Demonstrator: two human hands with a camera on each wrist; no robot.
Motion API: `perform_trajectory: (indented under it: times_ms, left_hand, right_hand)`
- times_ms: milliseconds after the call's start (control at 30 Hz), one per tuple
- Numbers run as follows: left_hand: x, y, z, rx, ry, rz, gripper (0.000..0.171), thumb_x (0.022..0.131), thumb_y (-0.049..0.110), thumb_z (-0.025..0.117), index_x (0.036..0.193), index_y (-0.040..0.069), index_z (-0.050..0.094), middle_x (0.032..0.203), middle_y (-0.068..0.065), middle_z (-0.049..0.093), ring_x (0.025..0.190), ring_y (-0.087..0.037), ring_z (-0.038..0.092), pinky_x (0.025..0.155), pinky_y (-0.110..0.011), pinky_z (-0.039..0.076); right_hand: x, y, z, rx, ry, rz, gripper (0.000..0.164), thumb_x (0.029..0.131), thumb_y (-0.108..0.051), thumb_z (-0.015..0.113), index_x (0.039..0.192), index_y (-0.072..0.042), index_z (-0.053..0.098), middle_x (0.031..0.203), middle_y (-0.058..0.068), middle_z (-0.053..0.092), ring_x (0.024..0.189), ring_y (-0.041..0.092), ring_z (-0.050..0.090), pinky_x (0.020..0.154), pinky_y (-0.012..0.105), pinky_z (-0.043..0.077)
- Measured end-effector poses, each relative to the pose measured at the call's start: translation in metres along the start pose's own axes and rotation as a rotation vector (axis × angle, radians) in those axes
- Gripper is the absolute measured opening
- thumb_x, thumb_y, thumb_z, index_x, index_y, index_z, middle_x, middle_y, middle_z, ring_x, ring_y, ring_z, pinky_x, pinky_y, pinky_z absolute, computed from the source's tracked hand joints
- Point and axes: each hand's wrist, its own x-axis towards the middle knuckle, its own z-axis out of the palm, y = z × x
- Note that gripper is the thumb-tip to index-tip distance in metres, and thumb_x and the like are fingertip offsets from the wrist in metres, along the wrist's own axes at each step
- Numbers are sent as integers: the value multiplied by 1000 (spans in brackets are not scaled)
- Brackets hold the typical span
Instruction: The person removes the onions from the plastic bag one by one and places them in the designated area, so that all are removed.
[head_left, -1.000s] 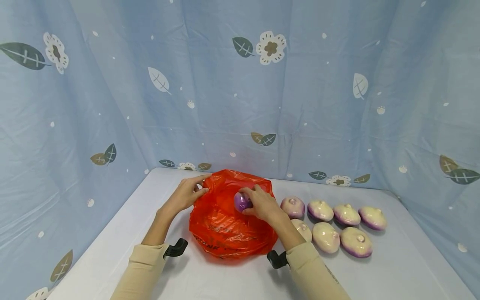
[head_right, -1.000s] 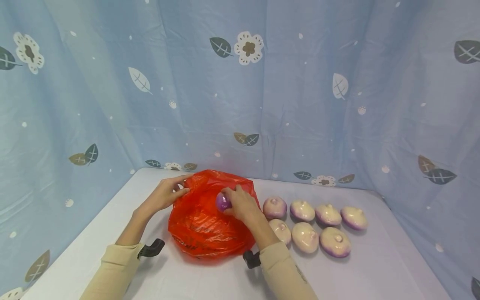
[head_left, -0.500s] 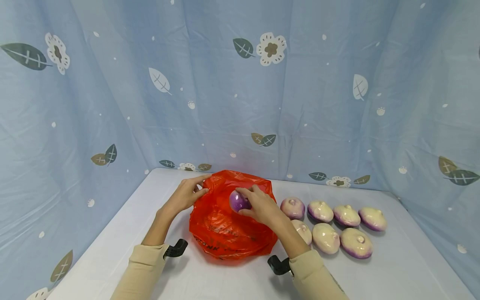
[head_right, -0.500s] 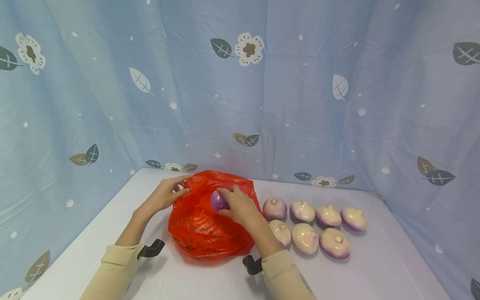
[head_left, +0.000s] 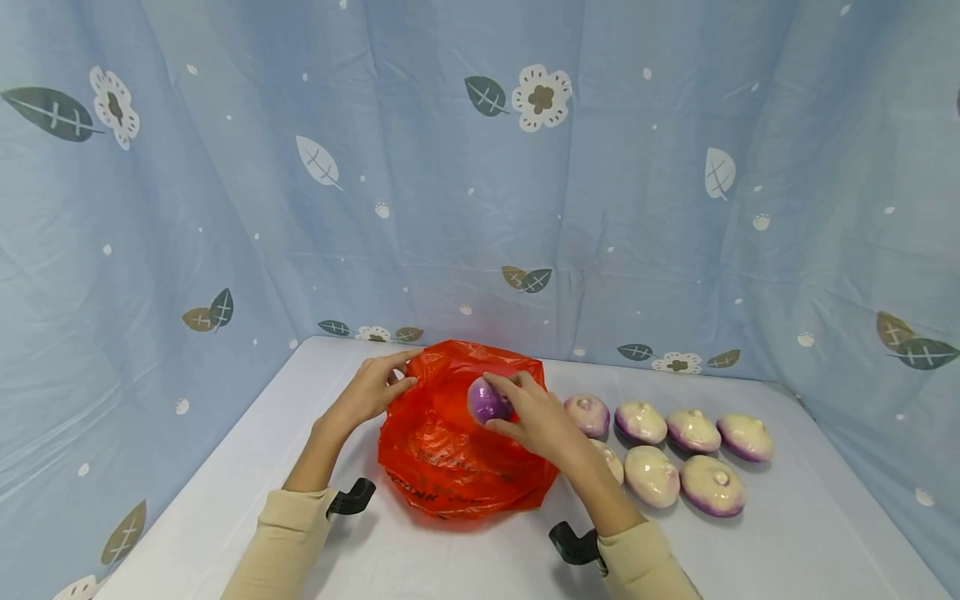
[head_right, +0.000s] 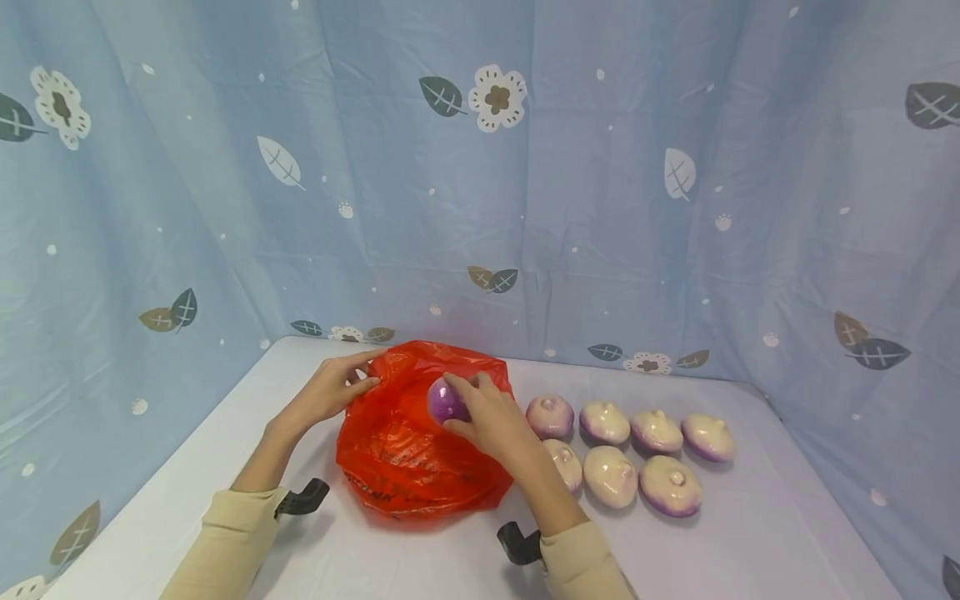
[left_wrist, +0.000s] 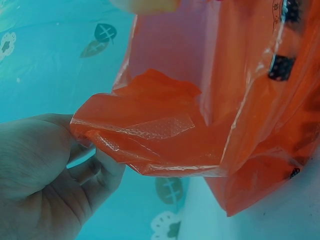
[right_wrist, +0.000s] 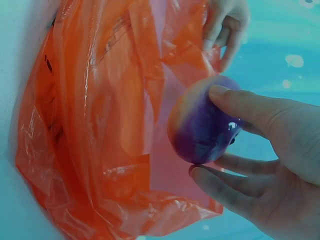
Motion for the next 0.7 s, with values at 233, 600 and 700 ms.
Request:
perform_trajectory:
  times_ms: [233,600,700]
  left_hand:
    - [0,0,-1,6,-4,-2,50,91,6,68,139,8,55,106,-16,70,61,-11,57,53,-19,52]
    - [0,-1,-2,3,-8,-6,50,91,6,67,140,9,55,103,-16,70,59,-11,57,51,-21,52]
    - [0,-2,-3,0,-2,2,50,91,5,67,139,8,55,102,-16,70,59,-10,57,51,-20,51]
  right_hand:
    - [-13,5,-8,2,50,6,73,83,-35,78,147,-30,45,129,10,56,107,28,64,91,51,55]
    - [-30,19,-18,-56,125,-46,72,83,-38,77,147,-29,45,128,11,57,108,27,65,93,56,46]
    - [-33,21,-21,-64,119,-34,73,84,-40,76,148,-30,43,130,10,56,112,26,63,96,58,42]
